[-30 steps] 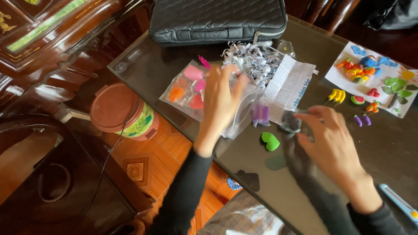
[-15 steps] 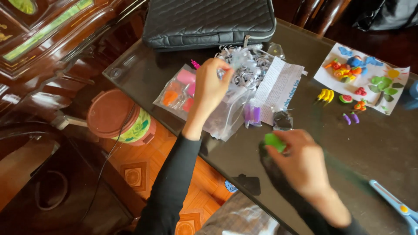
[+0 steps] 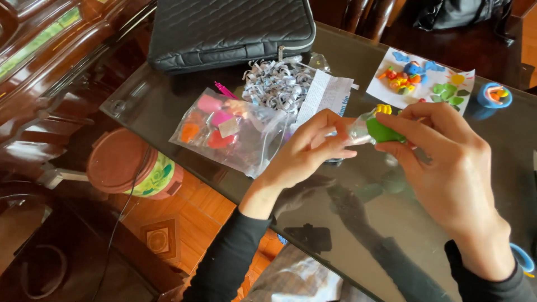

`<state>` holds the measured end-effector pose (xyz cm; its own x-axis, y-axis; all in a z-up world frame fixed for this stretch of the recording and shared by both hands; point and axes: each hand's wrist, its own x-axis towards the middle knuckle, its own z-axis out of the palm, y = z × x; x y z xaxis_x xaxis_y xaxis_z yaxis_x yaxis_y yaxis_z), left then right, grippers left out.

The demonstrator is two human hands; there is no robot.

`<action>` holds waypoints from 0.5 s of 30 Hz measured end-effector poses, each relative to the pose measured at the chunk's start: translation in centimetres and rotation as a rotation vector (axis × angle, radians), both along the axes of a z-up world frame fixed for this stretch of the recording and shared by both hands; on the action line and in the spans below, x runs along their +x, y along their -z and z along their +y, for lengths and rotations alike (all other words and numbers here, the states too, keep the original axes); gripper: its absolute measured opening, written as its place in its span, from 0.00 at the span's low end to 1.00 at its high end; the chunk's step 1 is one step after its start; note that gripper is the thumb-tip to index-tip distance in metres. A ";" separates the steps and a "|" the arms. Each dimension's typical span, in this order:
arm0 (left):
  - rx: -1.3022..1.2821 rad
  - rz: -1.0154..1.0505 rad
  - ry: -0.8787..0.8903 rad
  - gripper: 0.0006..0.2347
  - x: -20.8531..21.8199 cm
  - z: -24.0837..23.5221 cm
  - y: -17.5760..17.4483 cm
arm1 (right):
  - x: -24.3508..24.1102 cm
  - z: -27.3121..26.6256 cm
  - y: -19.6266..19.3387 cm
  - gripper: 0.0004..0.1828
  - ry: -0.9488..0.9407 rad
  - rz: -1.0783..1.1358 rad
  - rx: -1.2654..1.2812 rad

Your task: The person molds small pieces of purple and green clay into shapes on a glass table. They handle various colored clay pieces, including purple, green, and pink, and place the finished items on the table.

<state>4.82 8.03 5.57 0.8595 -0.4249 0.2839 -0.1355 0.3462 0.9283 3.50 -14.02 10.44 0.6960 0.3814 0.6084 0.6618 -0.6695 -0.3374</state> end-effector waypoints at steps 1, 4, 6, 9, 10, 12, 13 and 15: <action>-0.087 0.041 -0.018 0.04 -0.1 -0.5 0.2 | 0.1 -0.3 0.2 0.18 -0.013 0.019 0.006; -0.393 0.105 -0.019 0.04 0.7 -2.3 2.7 | -0.3 -0.9 -0.5 0.16 0.029 0.154 -0.004; -0.473 0.115 -0.085 0.05 1.0 -3.6 3.2 | -0.4 -1.2 -1.2 0.17 0.017 0.268 -0.019; -0.587 0.180 -0.143 0.07 1.9 -5.1 3.8 | -0.6 -0.7 -2.6 0.19 0.070 0.579 0.054; -0.620 0.240 -0.134 0.10 2.2 -5.5 4.0 | -0.7 -0.4 -3.0 0.21 0.138 0.780 0.144; -0.649 0.271 -0.152 0.09 2.2 -6.4 4.0 | -0.4 -1.5 -1.3 0.20 0.081 0.775 0.323; -0.677 0.305 -0.170 0.09 2.2 -6.8 4.0 | -0.2 -2.0 -0.4 0.19 0.023 0.768 0.503; -0.560 0.338 -0.252 0.09 1.8 -7.3 2.9 | -0.2 -2.4 -0.8 0.19 -0.023 0.712 0.505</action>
<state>6.63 0.71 2.64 0.9924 -0.0688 0.1021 -0.0101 0.7809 0.6246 3.26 -16.41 11.23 0.9705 0.2020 0.1316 0.1919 -0.3170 -0.9288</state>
